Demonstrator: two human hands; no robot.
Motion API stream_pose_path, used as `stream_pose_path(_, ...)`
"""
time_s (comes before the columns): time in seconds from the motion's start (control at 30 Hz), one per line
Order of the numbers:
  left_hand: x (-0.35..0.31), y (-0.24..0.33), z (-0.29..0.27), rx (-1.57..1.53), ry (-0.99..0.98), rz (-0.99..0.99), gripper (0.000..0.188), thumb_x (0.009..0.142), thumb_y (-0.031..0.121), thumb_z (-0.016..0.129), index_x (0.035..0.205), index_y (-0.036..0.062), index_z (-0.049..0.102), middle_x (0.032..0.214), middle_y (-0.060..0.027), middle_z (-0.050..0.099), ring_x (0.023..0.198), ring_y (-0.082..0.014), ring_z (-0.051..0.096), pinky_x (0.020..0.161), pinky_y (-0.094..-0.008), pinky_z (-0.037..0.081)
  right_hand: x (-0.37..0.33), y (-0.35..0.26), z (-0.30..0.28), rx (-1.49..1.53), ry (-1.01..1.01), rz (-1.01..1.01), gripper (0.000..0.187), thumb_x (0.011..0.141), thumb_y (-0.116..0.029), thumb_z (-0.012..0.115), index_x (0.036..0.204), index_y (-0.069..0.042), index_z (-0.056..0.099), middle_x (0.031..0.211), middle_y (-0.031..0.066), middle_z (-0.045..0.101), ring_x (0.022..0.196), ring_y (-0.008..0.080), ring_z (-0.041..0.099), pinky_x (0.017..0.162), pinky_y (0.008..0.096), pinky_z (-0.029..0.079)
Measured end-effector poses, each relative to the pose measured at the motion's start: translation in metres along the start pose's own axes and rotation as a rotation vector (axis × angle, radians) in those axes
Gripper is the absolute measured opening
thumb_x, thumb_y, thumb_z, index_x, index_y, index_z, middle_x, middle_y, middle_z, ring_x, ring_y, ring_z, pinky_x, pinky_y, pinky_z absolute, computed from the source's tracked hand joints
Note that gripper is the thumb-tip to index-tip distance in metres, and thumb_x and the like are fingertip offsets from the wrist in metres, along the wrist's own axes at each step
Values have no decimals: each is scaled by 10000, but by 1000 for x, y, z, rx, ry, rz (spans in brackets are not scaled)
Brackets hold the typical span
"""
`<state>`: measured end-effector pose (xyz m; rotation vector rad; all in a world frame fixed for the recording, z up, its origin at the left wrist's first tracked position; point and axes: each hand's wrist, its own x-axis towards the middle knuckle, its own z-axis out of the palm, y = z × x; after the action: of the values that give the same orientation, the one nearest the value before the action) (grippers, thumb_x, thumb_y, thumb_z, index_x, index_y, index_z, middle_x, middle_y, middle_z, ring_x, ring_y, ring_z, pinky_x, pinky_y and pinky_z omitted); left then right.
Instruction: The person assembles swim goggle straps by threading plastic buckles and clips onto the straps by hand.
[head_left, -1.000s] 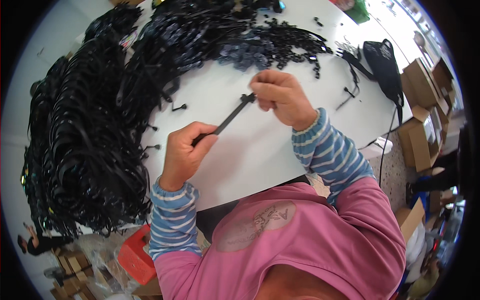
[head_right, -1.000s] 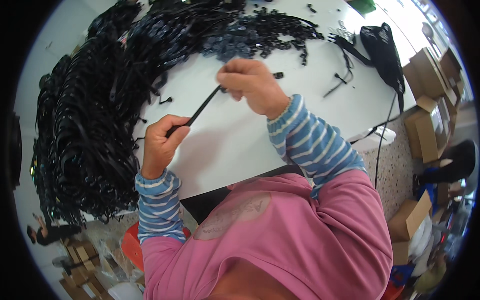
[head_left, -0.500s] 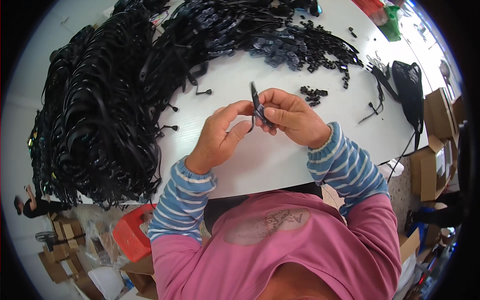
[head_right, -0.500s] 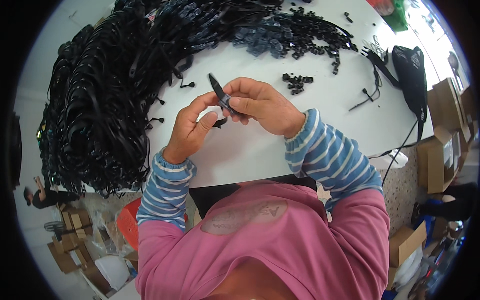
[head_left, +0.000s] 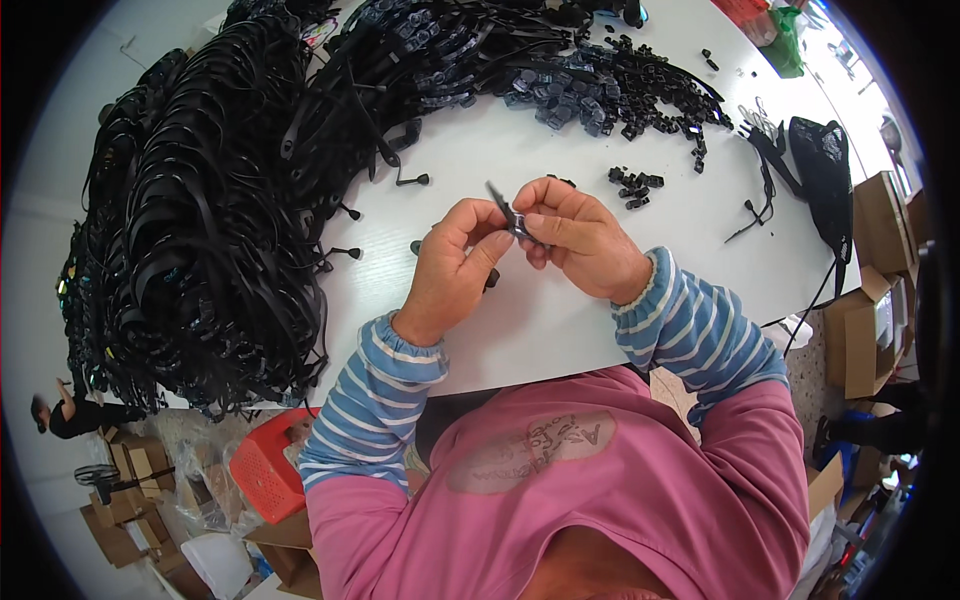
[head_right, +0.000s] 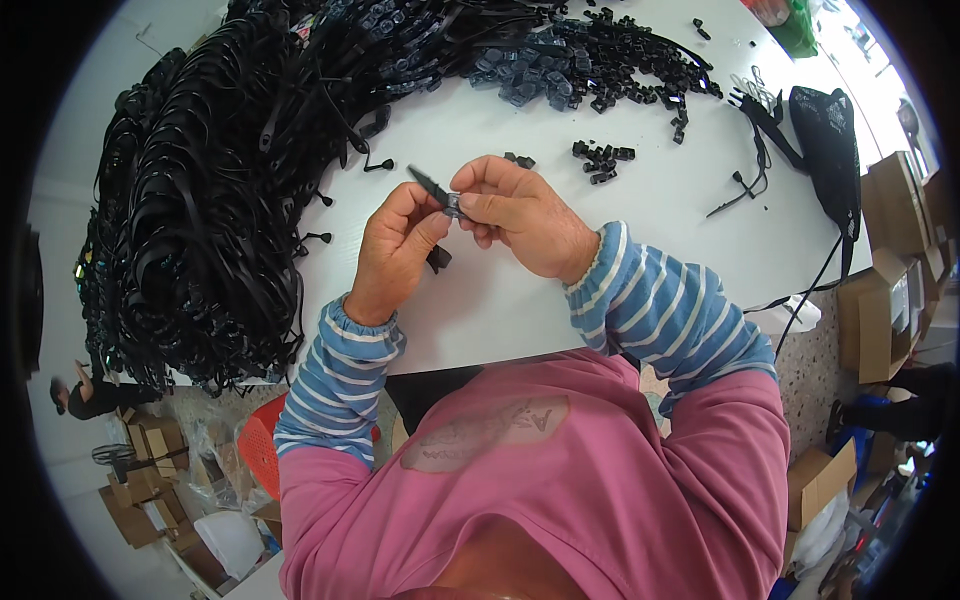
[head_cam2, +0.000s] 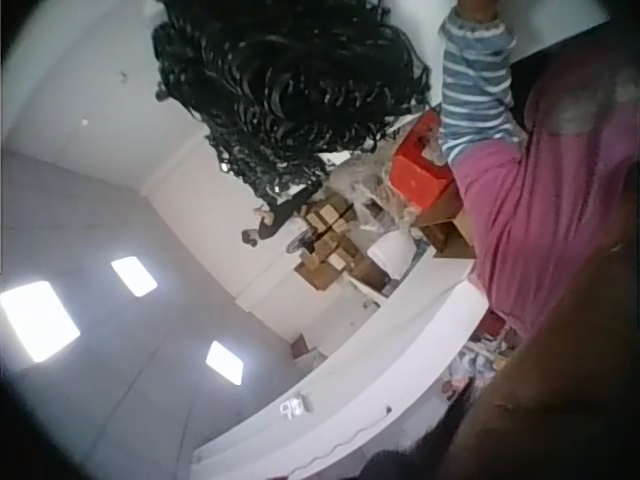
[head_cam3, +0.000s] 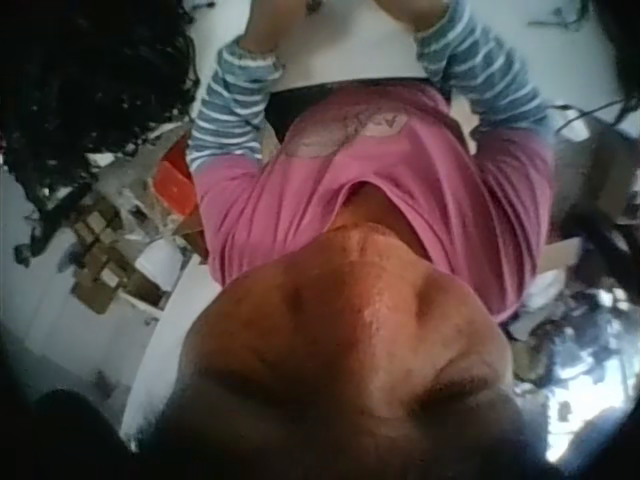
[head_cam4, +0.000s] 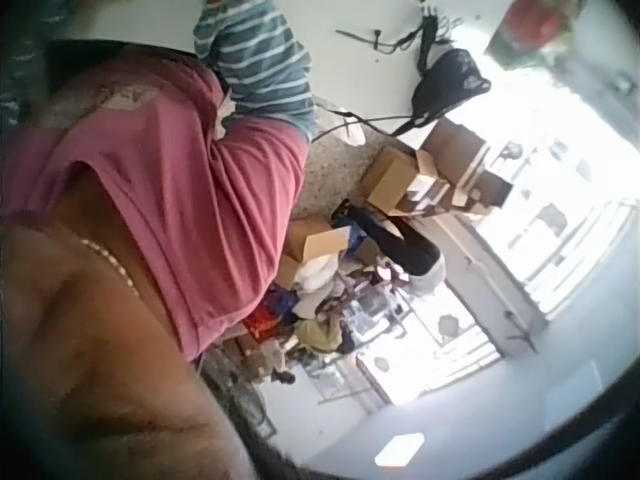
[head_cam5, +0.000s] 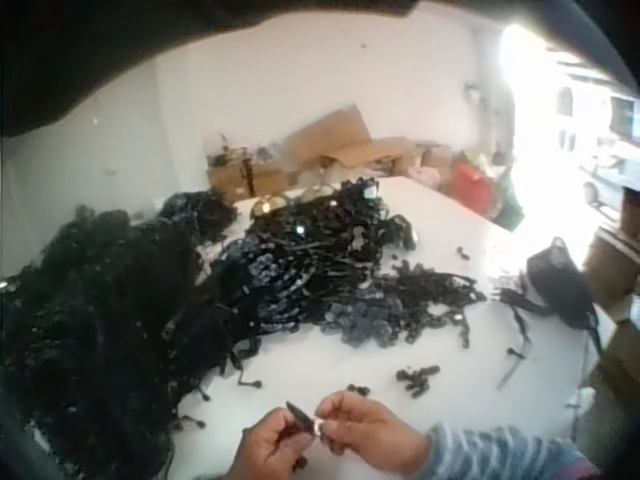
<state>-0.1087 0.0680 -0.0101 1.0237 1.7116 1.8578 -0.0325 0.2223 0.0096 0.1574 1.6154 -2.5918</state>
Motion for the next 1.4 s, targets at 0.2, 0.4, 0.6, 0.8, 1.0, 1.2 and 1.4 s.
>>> stream_pose_path(0.2, -3, 11, 7, -241, -63, -220, 67, 861, 62, 479, 910, 26, 507, 669, 37, 450, 571, -26, 381, 511, -168, 318, -8, 1, 1, -83, 35, -255, 206, 787, -20, 498, 989, -35, 463, 814, 10, 504, 724, 78, 456, 681, 219, 377)
stream_pose_path(0.4, -8, 2, 14, -49, -74, -103, 47, 858, 63, 477, 878, 31, 505, 683, 54, 422, 599, -22, 344, 527, -167, 298, -18, 0, -7, 193, -74, -192, 192, 776, 25, 504, 948, -46, 460, 764, 18, 509, 712, 104, 466, 650, 225, 366)
stream_pose_path(0.6, -10, -2, 18, -65, -125, -52, 116, 870, 142, 509, 849, 33, 474, 714, 49, 411, 616, -33, 319, 544, -164, 291, -24, -4, -12, 436, -105, -171, 190, 770, 40, 510, 926, -61, 470, 772, 34, 529, 699, 134, 478, 658, 245, 384)
stream_pose_path(0.8, -6, 4, 18, 56, -139, 0, 141, 867, 147, 516, 793, 40, 462, 647, 54, 378, 572, -37, 300, 498, -174, 268, -26, -12, -18, 382, -135, -287, 175, 769, 40, 514, 908, -52, 462, 755, 47, 538, 694, 142, 482, 667, 256, 388)
stream_pose_path(1.0, -7, 4, 11, 353, -113, 72, 104, 837, 76, 512, 750, 28, 479, 583, 41, 386, 538, -43, 321, 471, -191, 284, -26, -29, -17, 322, -160, -426, 145, 761, -15, 540, 860, -63, 445, 696, 46, 509, 664, 157, 465, 664, 281, 376)
stream_pose_path(1.2, -3, 1, -8, 86, -107, -194, 111, 845, 114, 498, 763, 39, 489, 604, 40, 411, 546, -28, 361, 479, -178, 303, -27, -55, -45, 104, -225, -557, 208, 846, -115, 522, 1023, -18, 471, 831, 28, 502, 713, 111, 459, 696, 260, 402)
stream_pose_path(1.4, 6, 2, -18, -377, -156, -288, 198, 906, 202, 429, 837, 18, 459, 677, 6, 419, 539, -60, 350, 511, -184, 320, -16, -31, -32, -267, -14, -442, 336, 794, -148, 621, 1075, -2, 507, 750, -23, 468, 662, 54, 406, 594, 168, 342)
